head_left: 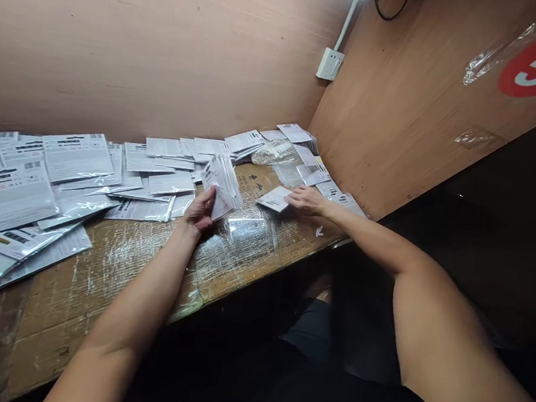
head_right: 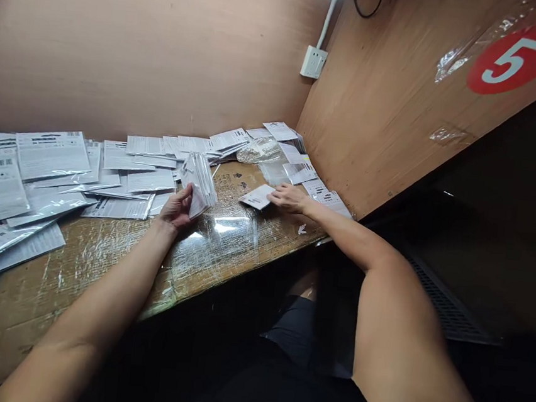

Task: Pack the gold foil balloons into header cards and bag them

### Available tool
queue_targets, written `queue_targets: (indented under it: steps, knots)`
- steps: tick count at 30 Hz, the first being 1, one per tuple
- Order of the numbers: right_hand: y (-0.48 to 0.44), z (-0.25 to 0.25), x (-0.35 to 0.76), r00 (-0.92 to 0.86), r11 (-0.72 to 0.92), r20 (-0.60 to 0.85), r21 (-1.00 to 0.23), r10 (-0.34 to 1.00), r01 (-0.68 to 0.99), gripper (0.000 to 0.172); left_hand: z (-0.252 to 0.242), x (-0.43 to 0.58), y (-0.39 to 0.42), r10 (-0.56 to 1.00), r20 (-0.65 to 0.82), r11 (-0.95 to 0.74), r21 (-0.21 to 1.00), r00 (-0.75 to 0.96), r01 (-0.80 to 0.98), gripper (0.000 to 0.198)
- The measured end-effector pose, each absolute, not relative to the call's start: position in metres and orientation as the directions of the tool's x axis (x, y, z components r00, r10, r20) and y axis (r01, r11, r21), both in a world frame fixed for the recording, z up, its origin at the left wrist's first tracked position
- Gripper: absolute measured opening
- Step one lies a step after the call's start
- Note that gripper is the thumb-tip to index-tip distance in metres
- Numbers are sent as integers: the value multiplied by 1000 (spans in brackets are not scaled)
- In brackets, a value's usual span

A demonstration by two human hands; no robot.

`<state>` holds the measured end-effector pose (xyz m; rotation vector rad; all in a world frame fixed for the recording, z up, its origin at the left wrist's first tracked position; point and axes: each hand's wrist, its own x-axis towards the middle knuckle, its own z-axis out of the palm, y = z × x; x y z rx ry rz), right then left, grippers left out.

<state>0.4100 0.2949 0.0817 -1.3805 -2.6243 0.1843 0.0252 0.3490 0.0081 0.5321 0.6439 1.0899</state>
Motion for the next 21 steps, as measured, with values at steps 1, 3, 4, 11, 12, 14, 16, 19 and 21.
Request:
queue_targets:
  steps: [1, 3, 4, 11, 12, 14, 16, 19, 21]
  knots:
    - [295, 87, 406, -458, 496, 203, -215, 866, 842, 19, 8, 27, 346, 916, -198, 385, 685, 350, -619, 32]
    - [296, 92, 386, -173, 341, 411, -381, 895, 859, 24, 10, 32, 338, 897, -170, 404, 691, 409, -600, 40]
    - [295, 92, 372, -41, 293, 449, -508, 892, 810, 26, 12, 34, 334, 887, -154, 412, 692, 436, -593, 44]
    - [325, 98, 317, -18, 195, 232, -769, 973, 608, 42, 22, 51, 316, 877, -176, 440, 667, 447, -601, 51]
    - [338, 105, 330, 81, 129, 277, -664, 957, 737, 41, 24, 51, 316, 887, -202, 438, 655, 416, -616, 51]
    - [363, 122, 364, 241, -102, 359, -367, 902, 925, 46, 27, 49, 319, 889, -263, 453, 622, 375, -638, 50]
    - [379, 138, 397, 328, -289, 354, -159, 876, 944, 45, 31, 45, 321, 876, -307, 482, 587, 372, -651, 50]
    - [379, 152, 426, 398, -378, 342, -125, 851, 917, 28, 37, 39, 322, 860, -322, 511, 538, 396, -671, 46]
    - [365, 150, 430, 415, -373, 403, -181, 816, 910, 32, 39, 38, 320, 856, -318, 516, 507, 407, -690, 42]
